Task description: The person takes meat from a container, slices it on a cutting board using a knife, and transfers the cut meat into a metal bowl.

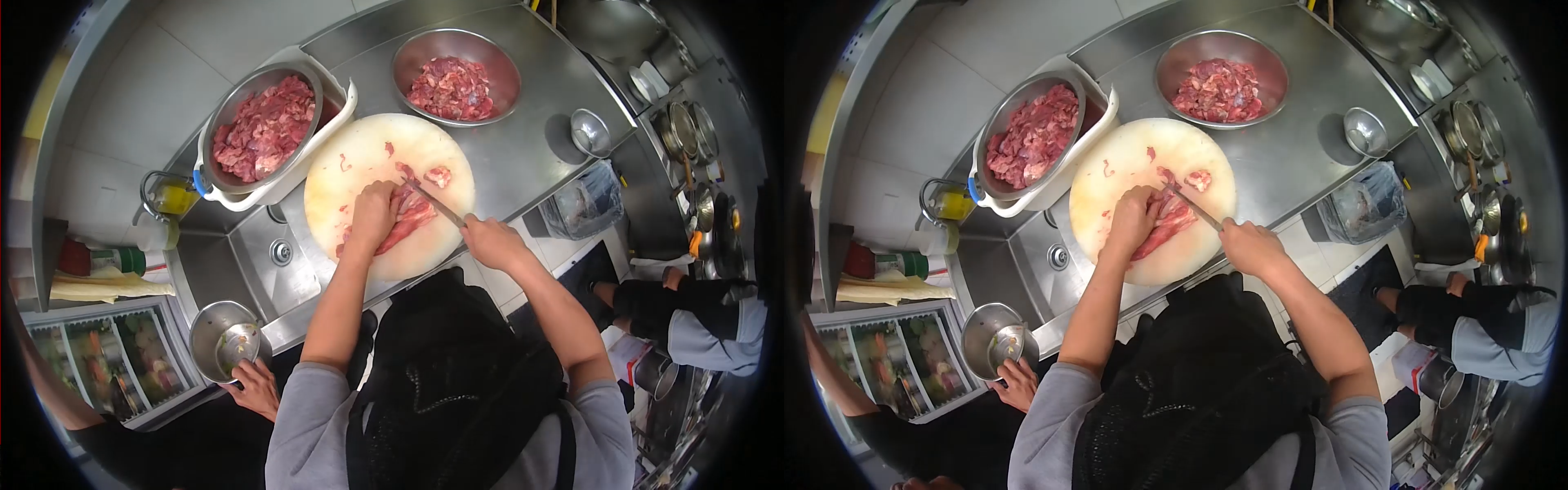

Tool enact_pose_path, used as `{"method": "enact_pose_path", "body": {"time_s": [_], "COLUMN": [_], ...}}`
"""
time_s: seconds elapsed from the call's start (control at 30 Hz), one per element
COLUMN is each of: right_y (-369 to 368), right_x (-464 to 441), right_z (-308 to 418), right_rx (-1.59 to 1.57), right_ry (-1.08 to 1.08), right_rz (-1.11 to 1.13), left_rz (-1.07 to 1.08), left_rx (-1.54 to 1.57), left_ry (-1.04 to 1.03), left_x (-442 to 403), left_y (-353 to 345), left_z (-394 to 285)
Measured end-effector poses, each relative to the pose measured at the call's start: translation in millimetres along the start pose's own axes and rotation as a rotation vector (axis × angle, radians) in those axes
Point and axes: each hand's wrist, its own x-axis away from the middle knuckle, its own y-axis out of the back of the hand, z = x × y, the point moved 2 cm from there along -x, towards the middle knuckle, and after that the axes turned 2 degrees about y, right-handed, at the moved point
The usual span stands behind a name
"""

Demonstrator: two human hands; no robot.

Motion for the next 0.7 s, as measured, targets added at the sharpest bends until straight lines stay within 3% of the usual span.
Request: {"method": "enact_pose_path", "body": {"time_s": [0.1,0.3,0.4,0.57,0.7], "right_y": [7,30,25,-2,-14], "right_x": [-13,5,-2,-11,-26], "right_z": [-7,11,18,-1,1], "right_rx": [0.068,0.123,0.077,0.147,0.097], "right_ry": [-0.047,-0.099,-0.006,0.021,0.026], "right_rz": [-0.025,-0.089,-0.082,-0.016,-0.022], "left_rz": [0.030,0.010,-0.134,-0.128,-0.146], "left_rx": [-0.183,-0.001,0.046,-0.004,-0.021], "left_ry": [-0.021,-0.004,0.039,-0.136,-0.157], "left_x": [2,4,6,-5,-1], "left_y": [4,13,11,-15,-15], "left_z": [-6,-9,-22,-18,-25]}}
